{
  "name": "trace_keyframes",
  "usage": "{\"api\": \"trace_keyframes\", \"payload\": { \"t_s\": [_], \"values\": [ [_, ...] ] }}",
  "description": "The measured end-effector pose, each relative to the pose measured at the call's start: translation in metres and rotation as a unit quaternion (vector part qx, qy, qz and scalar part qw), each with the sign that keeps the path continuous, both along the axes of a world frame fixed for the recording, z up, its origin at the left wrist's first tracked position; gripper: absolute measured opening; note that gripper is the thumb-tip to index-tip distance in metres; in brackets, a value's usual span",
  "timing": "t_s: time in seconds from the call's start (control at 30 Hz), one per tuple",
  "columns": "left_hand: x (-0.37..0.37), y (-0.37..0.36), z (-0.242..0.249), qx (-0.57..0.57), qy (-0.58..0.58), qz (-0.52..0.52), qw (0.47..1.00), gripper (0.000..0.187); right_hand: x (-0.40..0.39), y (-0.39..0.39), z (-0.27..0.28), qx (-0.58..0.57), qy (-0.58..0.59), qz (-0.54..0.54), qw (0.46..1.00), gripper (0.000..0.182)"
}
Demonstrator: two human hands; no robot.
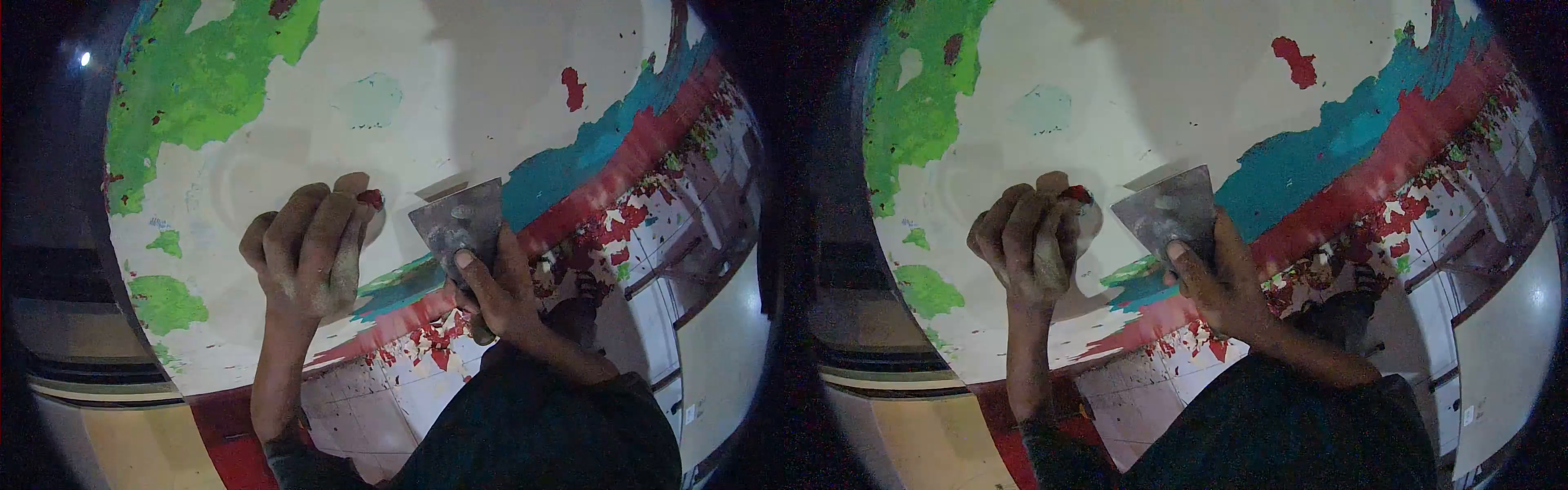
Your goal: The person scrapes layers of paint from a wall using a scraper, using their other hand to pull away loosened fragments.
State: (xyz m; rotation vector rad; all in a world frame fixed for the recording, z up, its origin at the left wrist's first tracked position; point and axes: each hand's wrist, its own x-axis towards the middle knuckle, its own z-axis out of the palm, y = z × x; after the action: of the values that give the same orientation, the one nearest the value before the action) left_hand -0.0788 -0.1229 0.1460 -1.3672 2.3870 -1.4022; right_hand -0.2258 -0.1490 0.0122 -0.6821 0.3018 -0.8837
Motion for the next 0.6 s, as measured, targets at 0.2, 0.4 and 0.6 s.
{"api": "trace_keyframes", "payload": {
  "t_s": [0.2,0.4,0.6],
  "values": [
    [0.009,0.004,-0.004,-0.068,0.270,-0.075,0.957,0.012,0.001,0.002,-0.001,-0.014,-0.029,0.010,0.999,0.032],
    [0.001,0.043,-0.037,0.021,0.264,-0.040,0.963,0.016,0.000,-0.001,0.001,-0.074,0.023,-0.029,0.997,0.031],
    [0.019,0.044,-0.050,-0.111,0.152,-0.007,0.982,0.024,0.011,-0.011,0.013,-0.084,0.055,-0.029,0.994,0.026]
  ]
}}
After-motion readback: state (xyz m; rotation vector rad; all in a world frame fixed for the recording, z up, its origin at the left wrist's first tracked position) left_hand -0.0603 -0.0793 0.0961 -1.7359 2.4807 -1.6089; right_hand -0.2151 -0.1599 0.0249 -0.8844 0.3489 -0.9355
